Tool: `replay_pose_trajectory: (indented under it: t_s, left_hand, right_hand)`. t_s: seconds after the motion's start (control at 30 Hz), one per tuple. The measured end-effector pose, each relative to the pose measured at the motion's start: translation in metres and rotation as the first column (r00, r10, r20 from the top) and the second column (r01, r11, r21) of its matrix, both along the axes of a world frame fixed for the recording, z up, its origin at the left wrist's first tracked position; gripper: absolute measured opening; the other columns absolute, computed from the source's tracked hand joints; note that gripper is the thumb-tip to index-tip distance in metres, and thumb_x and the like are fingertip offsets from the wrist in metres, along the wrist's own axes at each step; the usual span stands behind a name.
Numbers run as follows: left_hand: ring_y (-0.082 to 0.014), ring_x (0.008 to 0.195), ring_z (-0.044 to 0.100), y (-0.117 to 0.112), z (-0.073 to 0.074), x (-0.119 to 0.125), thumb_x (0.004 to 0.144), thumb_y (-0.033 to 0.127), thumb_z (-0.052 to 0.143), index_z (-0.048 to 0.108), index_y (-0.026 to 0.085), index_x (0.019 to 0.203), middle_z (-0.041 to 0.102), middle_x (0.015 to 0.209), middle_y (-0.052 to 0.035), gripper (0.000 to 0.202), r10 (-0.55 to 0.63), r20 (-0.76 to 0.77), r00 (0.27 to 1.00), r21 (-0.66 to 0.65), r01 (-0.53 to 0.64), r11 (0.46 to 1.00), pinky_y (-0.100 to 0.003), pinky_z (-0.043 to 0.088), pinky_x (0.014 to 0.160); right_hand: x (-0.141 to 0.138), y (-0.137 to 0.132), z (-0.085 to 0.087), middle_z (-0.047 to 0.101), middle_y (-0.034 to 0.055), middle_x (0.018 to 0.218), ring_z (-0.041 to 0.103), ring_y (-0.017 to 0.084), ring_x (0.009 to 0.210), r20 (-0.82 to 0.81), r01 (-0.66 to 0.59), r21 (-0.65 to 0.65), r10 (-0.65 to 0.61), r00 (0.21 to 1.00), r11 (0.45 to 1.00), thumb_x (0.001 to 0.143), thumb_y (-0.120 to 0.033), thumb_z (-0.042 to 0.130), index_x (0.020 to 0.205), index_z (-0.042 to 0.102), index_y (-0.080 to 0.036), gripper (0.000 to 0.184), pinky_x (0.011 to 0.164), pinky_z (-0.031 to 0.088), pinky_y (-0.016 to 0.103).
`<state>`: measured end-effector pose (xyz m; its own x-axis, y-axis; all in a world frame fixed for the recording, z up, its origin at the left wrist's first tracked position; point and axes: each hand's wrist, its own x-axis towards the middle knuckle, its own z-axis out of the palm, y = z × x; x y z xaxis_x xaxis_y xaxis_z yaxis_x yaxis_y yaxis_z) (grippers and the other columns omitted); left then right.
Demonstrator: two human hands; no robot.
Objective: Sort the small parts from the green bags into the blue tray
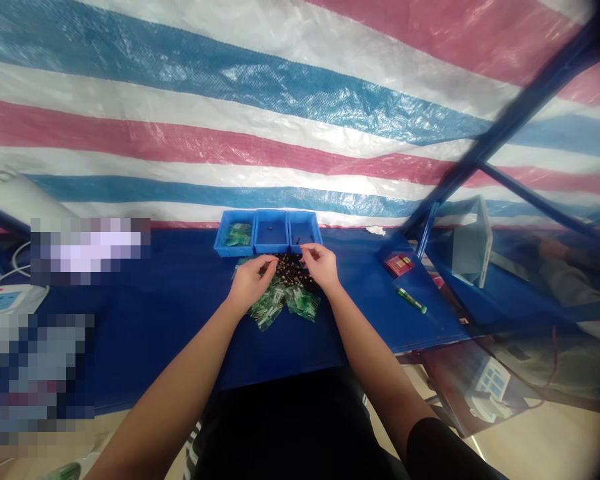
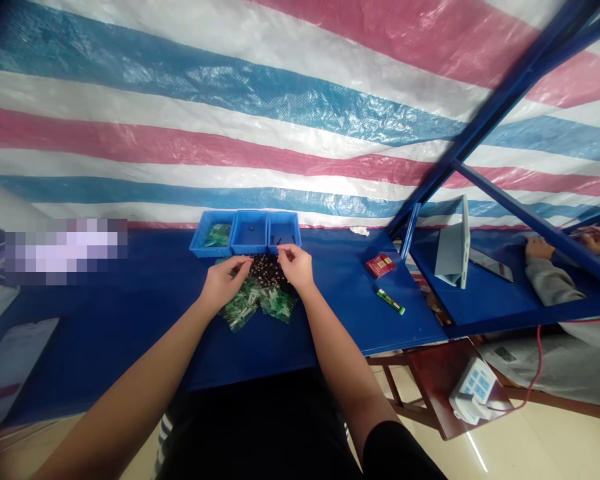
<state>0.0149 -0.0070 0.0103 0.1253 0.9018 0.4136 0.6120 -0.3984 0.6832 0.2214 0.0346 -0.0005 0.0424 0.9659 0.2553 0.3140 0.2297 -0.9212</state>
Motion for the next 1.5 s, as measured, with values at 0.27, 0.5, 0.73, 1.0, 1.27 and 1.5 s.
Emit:
replay_pose_trajectory:
  t_s: [0.27,0.5,0.73,1.0,1.27,1.5]
  left_hand:
    - [-0.0180,0.077,0.067,-0.001,0.001,-0.001,0.094,0.045,0.048,0.070,0.021,0.106,0.073,0.090,-0.0051,0.035,-0.017,-0.002,1.000,0.003,0.017,1.000,-0.025,0.050,0.063]
    - [-0.0182,0.077,0.067,-0.001,0.002,0.001,0.095,0.047,0.046,0.070,0.021,0.105,0.073,0.089,-0.0049,0.037,-0.004,-0.009,1.000,0.007,0.004,1.000,-0.025,0.050,0.062]
    - [-0.0180,0.076,0.067,-0.001,0.002,0.000,0.095,0.047,0.046,0.070,0.022,0.105,0.073,0.088,-0.0047,0.037,-0.015,-0.011,1.000,0.001,0.015,1.000,-0.026,0.050,0.062]
    - [-0.0175,0.075,0.066,-0.001,0.002,0.000,0.095,0.046,0.047,0.070,0.022,0.105,0.073,0.087,-0.0042,0.036,-0.012,-0.010,1.000,-0.006,0.012,1.000,-0.025,0.050,0.063]
    - [-0.0181,0.076,0.067,-0.001,0.002,0.000,0.094,0.048,0.046,0.070,0.021,0.105,0.073,0.087,-0.0049,0.038,-0.014,-0.009,1.000,-0.001,0.014,1.000,-0.026,0.051,0.063]
    - [-0.0172,0.075,0.066,-0.001,0.003,0.001,0.094,0.047,0.046,0.070,0.021,0.105,0.073,0.086,-0.0041,0.037,-0.010,-0.016,1.000,-0.007,0.010,1.000,-0.024,0.050,0.060]
  right_hand:
    - [-0.003,-0.005,-0.002,0.070,0.0055,0.094,0.063,0.021,0.094,0.547,-0.136,0.173,0.019,0.837,0.976,0.088,-0.029,0.058,0.095,0.077,-0.024,0.021,0.088,0.050,0.032]
    - [-0.008,-0.009,-0.001,0.065,0.0102,0.111,0.058,0.024,0.103,0.695,-0.159,0.154,0.007,0.719,0.975,0.093,-0.028,0.051,0.116,0.072,-0.022,0.031,0.099,0.045,0.038]
    - [-0.009,-0.009,-0.001,0.065,0.0112,0.116,0.057,0.025,0.107,0.693,-0.148,0.120,0.024,0.720,0.982,0.095,-0.026,0.046,0.120,0.069,-0.020,0.034,0.100,0.044,0.038]
    - [-0.008,-0.010,0.000,0.067,0.0088,0.114,0.058,0.024,0.105,0.662,-0.142,0.130,0.021,0.750,0.981,0.095,-0.028,0.047,0.113,0.073,-0.022,0.031,0.098,0.045,0.037]
    - [-0.010,-0.007,-0.005,0.066,0.0090,0.117,0.056,0.025,0.107,0.628,-0.133,0.097,0.043,0.777,0.986,0.096,-0.031,0.046,0.119,0.070,-0.022,0.034,0.098,0.044,0.039]
    - [-0.013,-0.012,-0.003,0.065,0.0081,0.117,0.051,0.029,0.106,0.648,-0.076,0.050,0.025,0.761,0.996,0.095,-0.038,0.050,0.123,0.067,-0.030,0.034,0.093,0.043,0.045]
